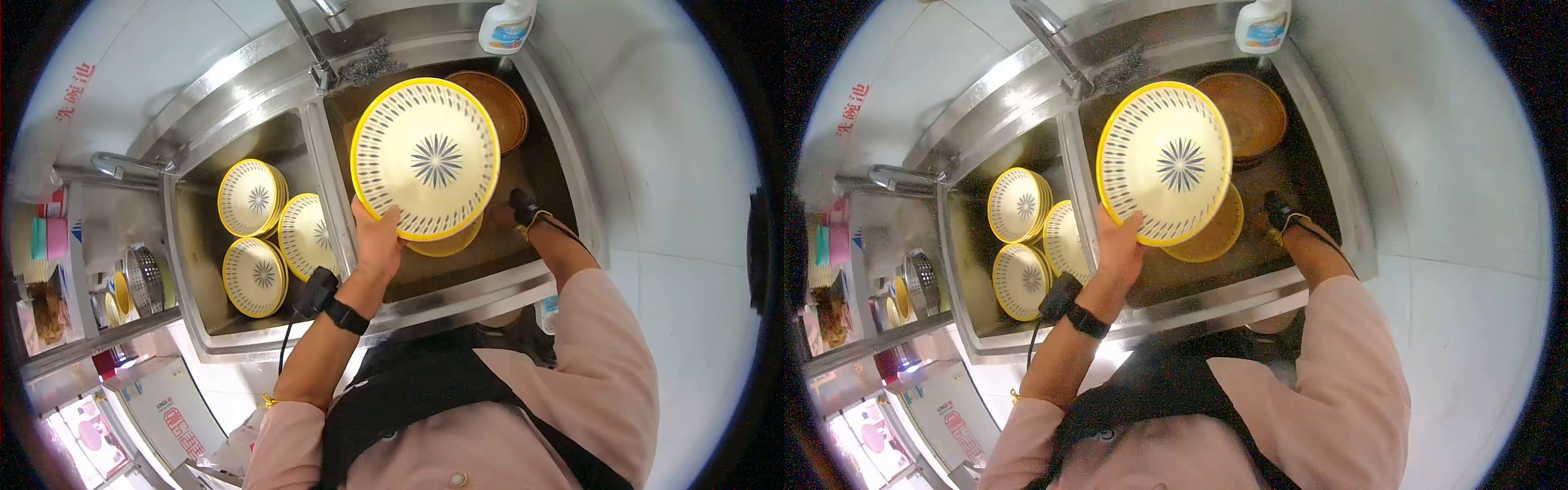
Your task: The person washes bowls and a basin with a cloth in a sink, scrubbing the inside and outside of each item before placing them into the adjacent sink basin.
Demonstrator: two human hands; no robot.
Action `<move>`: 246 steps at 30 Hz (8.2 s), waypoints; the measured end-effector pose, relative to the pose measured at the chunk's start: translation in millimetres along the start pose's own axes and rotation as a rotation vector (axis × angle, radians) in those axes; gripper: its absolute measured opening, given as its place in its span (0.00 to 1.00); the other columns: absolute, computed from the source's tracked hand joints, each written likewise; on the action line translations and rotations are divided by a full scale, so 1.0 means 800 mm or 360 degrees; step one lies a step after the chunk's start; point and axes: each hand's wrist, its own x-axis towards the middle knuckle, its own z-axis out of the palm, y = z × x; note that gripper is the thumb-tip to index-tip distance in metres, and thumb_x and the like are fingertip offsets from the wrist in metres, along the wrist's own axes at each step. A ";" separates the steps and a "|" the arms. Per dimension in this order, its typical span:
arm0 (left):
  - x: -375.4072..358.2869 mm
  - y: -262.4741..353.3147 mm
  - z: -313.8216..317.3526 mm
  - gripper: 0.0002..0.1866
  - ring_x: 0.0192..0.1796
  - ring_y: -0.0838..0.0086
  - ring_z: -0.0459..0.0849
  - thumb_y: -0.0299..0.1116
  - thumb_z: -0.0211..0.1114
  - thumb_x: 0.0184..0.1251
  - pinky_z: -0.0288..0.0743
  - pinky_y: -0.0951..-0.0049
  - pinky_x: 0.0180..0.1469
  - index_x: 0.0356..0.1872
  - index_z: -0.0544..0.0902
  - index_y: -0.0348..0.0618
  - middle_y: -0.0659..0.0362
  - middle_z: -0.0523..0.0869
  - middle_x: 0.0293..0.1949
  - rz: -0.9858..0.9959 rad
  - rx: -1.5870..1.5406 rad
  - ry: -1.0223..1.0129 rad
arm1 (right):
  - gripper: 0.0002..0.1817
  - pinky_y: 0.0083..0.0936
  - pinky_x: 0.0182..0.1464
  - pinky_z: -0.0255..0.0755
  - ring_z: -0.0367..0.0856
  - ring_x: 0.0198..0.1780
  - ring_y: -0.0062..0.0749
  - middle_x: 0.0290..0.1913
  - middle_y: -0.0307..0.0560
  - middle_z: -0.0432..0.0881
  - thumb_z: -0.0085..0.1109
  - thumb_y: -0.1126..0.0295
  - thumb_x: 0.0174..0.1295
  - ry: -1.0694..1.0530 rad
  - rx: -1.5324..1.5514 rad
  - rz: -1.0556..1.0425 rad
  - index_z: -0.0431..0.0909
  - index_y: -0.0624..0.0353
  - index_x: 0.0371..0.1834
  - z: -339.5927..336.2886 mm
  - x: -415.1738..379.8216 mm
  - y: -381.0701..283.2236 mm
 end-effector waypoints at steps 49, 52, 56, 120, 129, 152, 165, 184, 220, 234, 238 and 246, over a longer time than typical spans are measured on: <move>-0.037 0.061 -0.002 0.30 0.56 0.60 0.68 0.55 0.38 0.64 0.61 0.56 0.58 0.57 0.62 0.40 0.49 0.69 0.55 -0.0582 -0.0819 -0.0998 | 0.25 0.29 0.50 0.68 0.76 0.43 0.32 0.44 0.47 0.77 0.41 0.50 0.61 0.0656 0.3989 -0.1123 0.69 0.60 0.50 -0.126 -0.194 -0.147; -0.020 0.067 0.007 0.29 0.57 0.61 0.68 0.52 0.39 0.65 0.61 0.57 0.58 0.58 0.61 0.39 0.52 0.68 0.56 -0.0442 -0.0578 -0.1053 | 0.26 0.29 0.50 0.68 0.75 0.44 0.33 0.45 0.48 0.76 0.42 0.49 0.60 0.0661 0.3989 -0.0856 0.70 0.60 0.48 -0.120 -0.186 -0.141; -0.013 0.047 0.011 0.25 0.54 0.63 0.71 0.46 0.44 0.66 0.65 0.62 0.56 0.56 0.62 0.35 0.53 0.69 0.55 -0.0206 -0.0609 -0.0894 | 0.27 0.28 0.50 0.67 0.74 0.47 0.35 0.46 0.50 0.75 0.42 0.48 0.60 0.1241 0.3872 -0.0523 0.69 0.62 0.48 -0.132 -0.232 -0.186; 0.020 0.073 -0.055 0.25 0.55 0.63 0.70 0.48 0.41 0.67 0.65 0.60 0.56 0.56 0.64 0.38 0.54 0.69 0.55 0.0018 -0.0735 -0.0736 | 0.13 0.22 0.41 0.68 0.73 0.37 0.29 0.34 0.41 0.75 0.49 0.79 0.44 0.1233 0.2512 -0.1321 0.70 0.59 0.36 -0.108 -0.280 -0.169; 0.011 0.064 -0.052 0.29 0.60 0.60 0.64 0.54 0.32 0.66 0.57 0.58 0.61 0.59 0.62 0.43 0.55 0.65 0.60 -0.0198 -0.0931 -0.0775 | 0.16 0.26 0.53 0.63 0.70 0.51 0.29 0.48 0.45 0.72 0.49 0.77 0.52 0.1940 0.2511 -0.1435 0.67 0.58 0.47 -0.169 -0.287 -0.173; -0.024 0.255 -0.249 0.15 0.39 0.71 0.80 0.32 0.57 0.59 0.75 0.71 0.42 0.47 0.74 0.40 0.54 0.79 0.42 0.0607 0.0475 -0.0187 | 0.15 0.35 0.47 0.65 0.71 0.45 0.50 0.41 0.55 0.74 0.44 0.78 0.48 0.1368 0.0788 -0.0362 0.70 0.59 0.42 -0.007 -0.261 -0.162; 0.014 0.088 -0.436 0.18 0.36 0.49 0.77 0.41 0.60 0.48 0.70 0.57 0.39 0.31 0.78 0.33 0.41 0.79 0.29 0.0469 0.2699 -0.0403 | 0.21 0.37 0.47 0.65 0.71 0.47 0.51 0.41 0.57 0.74 0.44 0.80 0.45 0.1118 0.0915 -0.0467 0.68 0.57 0.47 -0.014 -0.242 -0.140; 0.013 -0.047 -0.013 0.16 0.45 0.71 0.72 0.31 0.54 0.58 0.67 0.71 0.46 0.47 0.70 0.37 0.53 0.74 0.43 -0.0986 0.0950 -0.0242 | 0.21 0.33 0.49 0.67 0.71 0.48 0.46 0.52 0.53 0.68 0.53 0.68 0.45 0.0574 -0.0058 -0.0889 0.70 0.57 0.46 0.018 0.019 -0.070; 0.053 -0.065 0.011 0.27 0.37 0.51 0.80 0.18 0.48 0.50 0.80 0.52 0.28 0.55 0.59 0.44 0.45 0.74 0.45 -0.1154 0.0576 -0.0224 | 0.16 0.31 0.44 0.65 0.72 0.41 0.41 0.38 0.57 0.73 0.56 0.73 0.49 0.0367 0.1294 -0.1949 0.67 0.61 0.43 -0.060 -0.092 -0.166; 0.020 -0.039 -0.011 0.28 0.28 0.57 0.83 0.21 0.48 0.54 0.80 0.64 0.19 0.56 0.52 0.49 0.47 0.76 0.42 -0.0736 0.0820 -0.0207 | 0.14 0.36 0.46 0.66 0.72 0.45 0.45 0.45 0.54 0.75 0.44 0.68 0.56 0.0649 -0.0329 0.0063 0.73 0.62 0.43 0.036 0.062 0.044; 0.022 -0.034 -0.010 0.30 0.29 0.55 0.82 0.18 0.46 0.51 0.79 0.58 0.20 0.57 0.49 0.48 0.46 0.74 0.43 -0.0787 0.0793 -0.0297 | 0.12 0.34 0.39 0.69 0.75 0.39 0.40 0.39 0.51 0.77 0.48 0.66 0.56 0.0218 0.0014 0.0033 0.75 0.64 0.36 0.003 0.044 0.038; 0.002 0.007 -0.009 0.31 0.31 0.52 0.82 0.14 0.43 0.45 0.78 0.52 0.24 0.56 0.56 0.48 0.47 0.75 0.44 -0.0859 0.0535 -0.0675 | 0.11 0.21 0.36 0.67 0.71 0.34 0.20 0.31 0.40 0.76 0.51 0.68 0.56 0.0475 0.1506 -0.0553 0.74 0.65 0.35 -0.190 -0.183 -0.066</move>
